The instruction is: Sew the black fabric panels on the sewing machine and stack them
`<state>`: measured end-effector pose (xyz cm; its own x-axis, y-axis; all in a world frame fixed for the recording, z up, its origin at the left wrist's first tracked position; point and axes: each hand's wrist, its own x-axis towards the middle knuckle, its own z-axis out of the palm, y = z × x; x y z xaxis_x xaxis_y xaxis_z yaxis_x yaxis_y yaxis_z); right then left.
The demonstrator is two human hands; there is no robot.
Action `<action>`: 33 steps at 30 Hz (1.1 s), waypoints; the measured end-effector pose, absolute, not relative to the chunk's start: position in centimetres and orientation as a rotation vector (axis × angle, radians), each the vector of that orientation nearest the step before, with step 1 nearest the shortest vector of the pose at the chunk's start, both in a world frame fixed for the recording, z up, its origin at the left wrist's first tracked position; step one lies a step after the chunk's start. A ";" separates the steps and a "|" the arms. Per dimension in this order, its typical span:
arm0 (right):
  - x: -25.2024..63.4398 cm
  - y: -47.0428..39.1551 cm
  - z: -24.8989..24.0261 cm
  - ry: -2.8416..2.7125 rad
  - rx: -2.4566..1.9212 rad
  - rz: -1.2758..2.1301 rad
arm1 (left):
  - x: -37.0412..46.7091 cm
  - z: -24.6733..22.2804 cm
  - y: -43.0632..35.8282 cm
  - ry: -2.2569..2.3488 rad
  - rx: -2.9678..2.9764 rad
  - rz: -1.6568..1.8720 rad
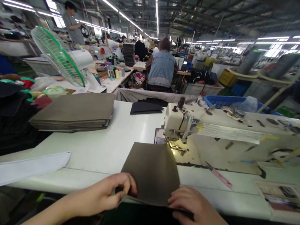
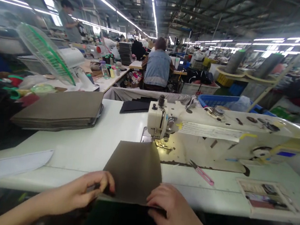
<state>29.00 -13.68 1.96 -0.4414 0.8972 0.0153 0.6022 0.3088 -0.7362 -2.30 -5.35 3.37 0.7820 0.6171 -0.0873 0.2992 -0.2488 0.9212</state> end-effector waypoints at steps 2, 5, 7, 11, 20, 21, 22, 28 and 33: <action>28.8 -12.2 2.8 -1.962 -1.434 1.077 | -2.2 3.3 -4.0 0.808 1.722 0.415; 27.8 -8.6 1.7 -1.645 -1.616 0.912 | -1.0 2.9 -0.9 1.143 1.561 0.591; 26.9 -6.1 0.0 -1.482 -1.621 0.787 | 0.0 2.7 1.0 1.360 1.472 0.671; 26.0 -4.1 -3.0 -1.267 -1.676 0.779 | 0.8 2.4 2.7 1.405 1.439 0.583; 25.8 -7.4 -2.4 -1.576 -1.646 0.574 | 0.8 0.3 0.2 1.461 1.819 0.602; 25.7 -7.6 -2.5 -1.583 -1.668 0.543 | 0.9 0.2 -0.1 1.477 1.831 0.583; 25.5 -7.6 -2.6 -1.586 -1.689 0.519 | 1.1 0.1 -0.3 1.498 1.835 0.561; 25.5 -7.5 -2.7 -1.614 -1.682 0.479 | 1.4 0.1 -0.4 1.640 1.849 0.543; 25.7 -6.9 -2.5 -1.655 -1.699 0.495 | 1.4 0.3 0.0 1.680 1.881 0.453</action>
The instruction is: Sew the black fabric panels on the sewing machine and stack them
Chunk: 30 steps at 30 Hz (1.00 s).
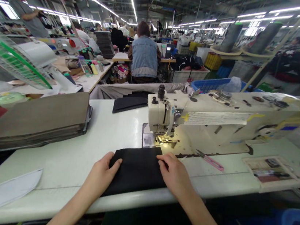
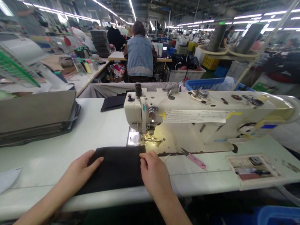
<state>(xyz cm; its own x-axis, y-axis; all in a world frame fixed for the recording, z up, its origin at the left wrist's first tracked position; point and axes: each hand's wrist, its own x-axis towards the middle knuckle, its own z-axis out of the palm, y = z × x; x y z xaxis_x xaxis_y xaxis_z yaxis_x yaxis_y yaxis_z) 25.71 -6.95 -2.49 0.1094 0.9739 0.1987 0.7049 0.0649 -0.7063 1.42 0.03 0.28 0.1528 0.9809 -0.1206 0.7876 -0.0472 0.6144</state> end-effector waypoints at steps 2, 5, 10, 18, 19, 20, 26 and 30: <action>25.7 -6.8 -2.5 -1.661 -1.723 0.492 | 1.5 0.4 0.1 1.691 1.887 0.416; 25.6 -6.7 -2.5 -1.660 -1.743 0.489 | 1.6 0.6 0.2 1.699 1.882 0.388; 25.6 -6.7 -2.4 -1.670 -1.759 0.483 | 1.6 0.5 0.2 1.706 1.889 0.400; 25.5 -6.6 -2.6 -1.665 -1.756 0.467 | 1.6 0.7 0.2 1.666 1.904 0.439; 25.5 -6.6 -2.7 -1.670 -1.756 0.467 | 1.5 0.8 0.3 1.649 1.894 0.448; 25.5 -6.6 -2.7 -1.677 -1.757 0.464 | 1.5 0.8 0.3 1.644 1.884 0.458; 25.5 -6.9 -3.6 -1.693 -1.723 0.394 | 1.0 0.8 0.5 1.803 1.922 0.400; 25.9 -6.9 -4.4 -1.696 -1.677 0.385 | 0.9 0.6 0.6 1.818 1.943 0.342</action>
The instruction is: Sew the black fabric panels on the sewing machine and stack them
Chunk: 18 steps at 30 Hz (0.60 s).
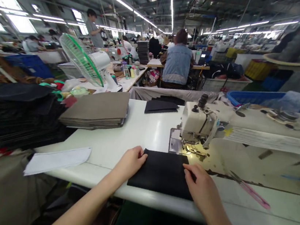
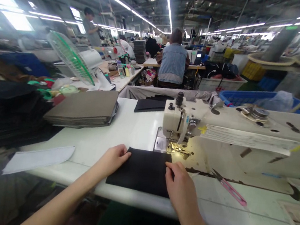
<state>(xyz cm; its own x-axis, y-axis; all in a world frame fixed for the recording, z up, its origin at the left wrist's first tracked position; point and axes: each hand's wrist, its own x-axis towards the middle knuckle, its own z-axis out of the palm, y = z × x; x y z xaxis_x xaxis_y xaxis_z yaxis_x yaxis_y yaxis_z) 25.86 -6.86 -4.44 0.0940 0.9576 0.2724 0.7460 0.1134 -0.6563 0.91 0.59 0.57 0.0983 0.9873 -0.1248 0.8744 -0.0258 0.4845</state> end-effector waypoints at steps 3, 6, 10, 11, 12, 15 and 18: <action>25.9 -6.9 -4.8 -1.706 -1.674 0.378 | 0.9 0.4 0.6 1.824 1.958 0.319; 25.8 -7.0 -4.7 -1.738 -1.693 0.337 | 1.0 0.4 0.4 1.829 1.987 0.282; 25.7 -7.2 -4.1 -1.828 -1.750 0.129 | 1.1 0.4 -0.2 1.871 2.048 0.247; 25.6 -7.1 -4.0 -1.869 -1.726 0.061 | 1.1 0.4 -0.3 1.868 2.131 0.260; 25.6 -6.9 -3.9 -1.919 -1.676 0.009 | 1.0 0.4 -0.3 1.819 2.265 0.281; 24.9 -6.0 -3.8 -2.080 -1.474 -0.010 | 1.0 0.4 -0.1 1.297 2.757 0.294; 23.1 -5.3 -3.9 -2.123 -1.485 0.070 | 2.0 0.0 -0.1 0.975 2.841 0.243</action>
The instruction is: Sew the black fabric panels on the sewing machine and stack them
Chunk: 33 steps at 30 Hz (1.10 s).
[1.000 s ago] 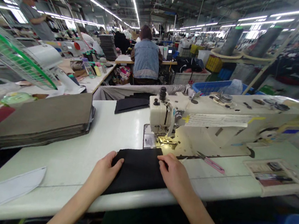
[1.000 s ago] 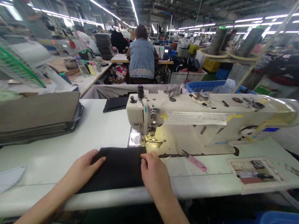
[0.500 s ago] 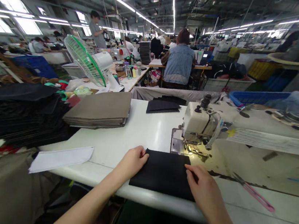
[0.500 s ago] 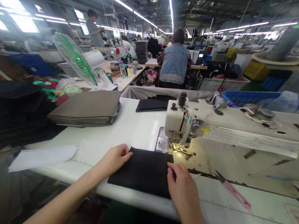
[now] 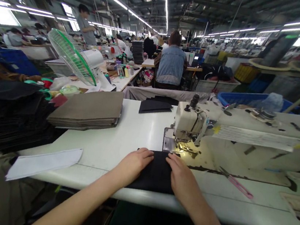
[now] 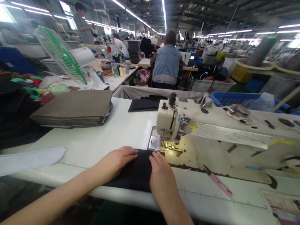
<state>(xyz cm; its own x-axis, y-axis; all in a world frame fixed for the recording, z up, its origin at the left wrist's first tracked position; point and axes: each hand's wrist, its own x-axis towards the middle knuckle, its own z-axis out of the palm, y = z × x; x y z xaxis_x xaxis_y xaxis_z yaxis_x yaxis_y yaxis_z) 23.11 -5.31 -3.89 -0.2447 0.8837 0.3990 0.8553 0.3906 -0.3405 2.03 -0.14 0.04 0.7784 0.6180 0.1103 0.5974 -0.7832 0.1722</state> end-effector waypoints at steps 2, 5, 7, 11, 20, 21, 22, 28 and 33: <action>21.7 -5.2 -4.0 -2.048 -1.600 0.079 | 3.2 -0.7 -0.8 1.113 2.796 0.293; 20.6 -5.9 -4.4 -1.959 -1.664 -0.015 | 4.3 -2.2 -2.4 1.313 2.808 0.397; 21.2 -6.7 -4.9 -1.955 -1.647 -0.068 | 4.1 -3.2 -3.2 1.327 2.858 0.410; 24.5 -8.5 -5.6 -2.012 -1.571 -0.066 | 3.0 -3.6 -3.7 1.340 2.858 0.364; 26.4 -6.3 -5.1 -2.051 -1.507 -0.052 | 6.8 -1.4 0.2 0.915 2.826 0.156; 26.4 -5.8 -5.1 -2.039 -1.510 -0.043 | 6.9 -1.3 0.9 0.905 2.829 0.146; 26.4 -5.4 -5.2 -2.029 -1.514 -0.032 | 6.9 -1.3 1.6 0.897 2.833 0.143; 26.6 -4.5 -5.5 -1.972 -1.520 0.007 | 6.5 -1.6 3.1 0.847 2.845 0.150; 26.6 -4.5 -5.5 -1.976 -1.523 0.010 | 6.6 -1.8 3.2 0.839 2.847 0.193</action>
